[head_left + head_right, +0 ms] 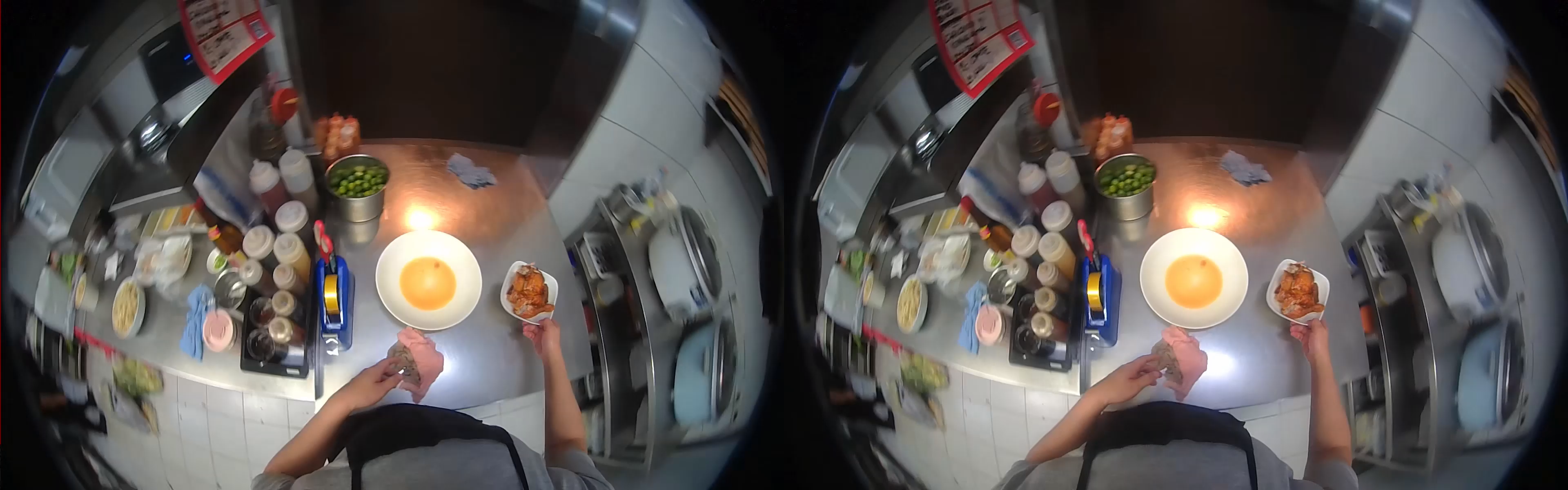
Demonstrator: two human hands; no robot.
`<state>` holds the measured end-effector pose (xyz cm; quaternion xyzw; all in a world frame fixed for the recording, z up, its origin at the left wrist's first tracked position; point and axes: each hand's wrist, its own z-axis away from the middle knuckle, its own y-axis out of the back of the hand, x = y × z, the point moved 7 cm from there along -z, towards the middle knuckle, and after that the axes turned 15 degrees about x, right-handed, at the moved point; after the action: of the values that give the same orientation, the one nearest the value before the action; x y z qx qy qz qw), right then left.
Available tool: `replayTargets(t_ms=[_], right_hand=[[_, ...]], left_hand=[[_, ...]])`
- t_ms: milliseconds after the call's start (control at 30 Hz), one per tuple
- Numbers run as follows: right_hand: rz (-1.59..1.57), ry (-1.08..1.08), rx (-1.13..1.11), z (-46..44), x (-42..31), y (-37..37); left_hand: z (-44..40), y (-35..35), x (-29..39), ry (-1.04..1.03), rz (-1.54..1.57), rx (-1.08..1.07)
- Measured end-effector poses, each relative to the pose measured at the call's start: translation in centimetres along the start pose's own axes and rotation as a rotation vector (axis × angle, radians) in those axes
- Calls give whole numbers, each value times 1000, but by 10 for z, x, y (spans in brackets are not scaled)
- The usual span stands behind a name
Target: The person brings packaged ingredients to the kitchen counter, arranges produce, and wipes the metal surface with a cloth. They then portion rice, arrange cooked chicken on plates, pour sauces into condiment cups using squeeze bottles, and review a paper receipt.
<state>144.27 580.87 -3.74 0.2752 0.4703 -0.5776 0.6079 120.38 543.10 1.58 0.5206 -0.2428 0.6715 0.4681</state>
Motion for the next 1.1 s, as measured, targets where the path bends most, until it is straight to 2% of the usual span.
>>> replayTargets(t_ms=[100,133,200,300,400,500,600,700,867,900,1100], right_hand=[[-40,-14,-76,-65,-12,-13],[-65,-110,-99,-94,-5,-15],[-59,-116,-197,-130,-6,-25],[20,-208,-211,-173,-4,-49],[267,-16,-215,-165,-32,-84],[424,8,-174,-167,-43,-97],[267,10,-115,-168,-43,-99],[231,140,-91,-163,-39,-85],[112,240,-87,-178,-24,-82],[113,223,-73,-173,-25,-73],[-11,171,-104,-185,-16,-76]], left_hand=[[8,-7,-4,16,-77,215],[12,-10,-5,45,-23,257],[20,-11,-17,129,126,414],[35,1,-40,207,263,679],[55,17,-47,368,502,957],[57,30,-46,401,755,1152],[43,42,-56,324,994,1185],[33,51,-65,308,1108,1124],[18,71,-73,317,1016,1164],[27,70,-68,365,993,1194],[24,89,-85,351,1021,1257]])
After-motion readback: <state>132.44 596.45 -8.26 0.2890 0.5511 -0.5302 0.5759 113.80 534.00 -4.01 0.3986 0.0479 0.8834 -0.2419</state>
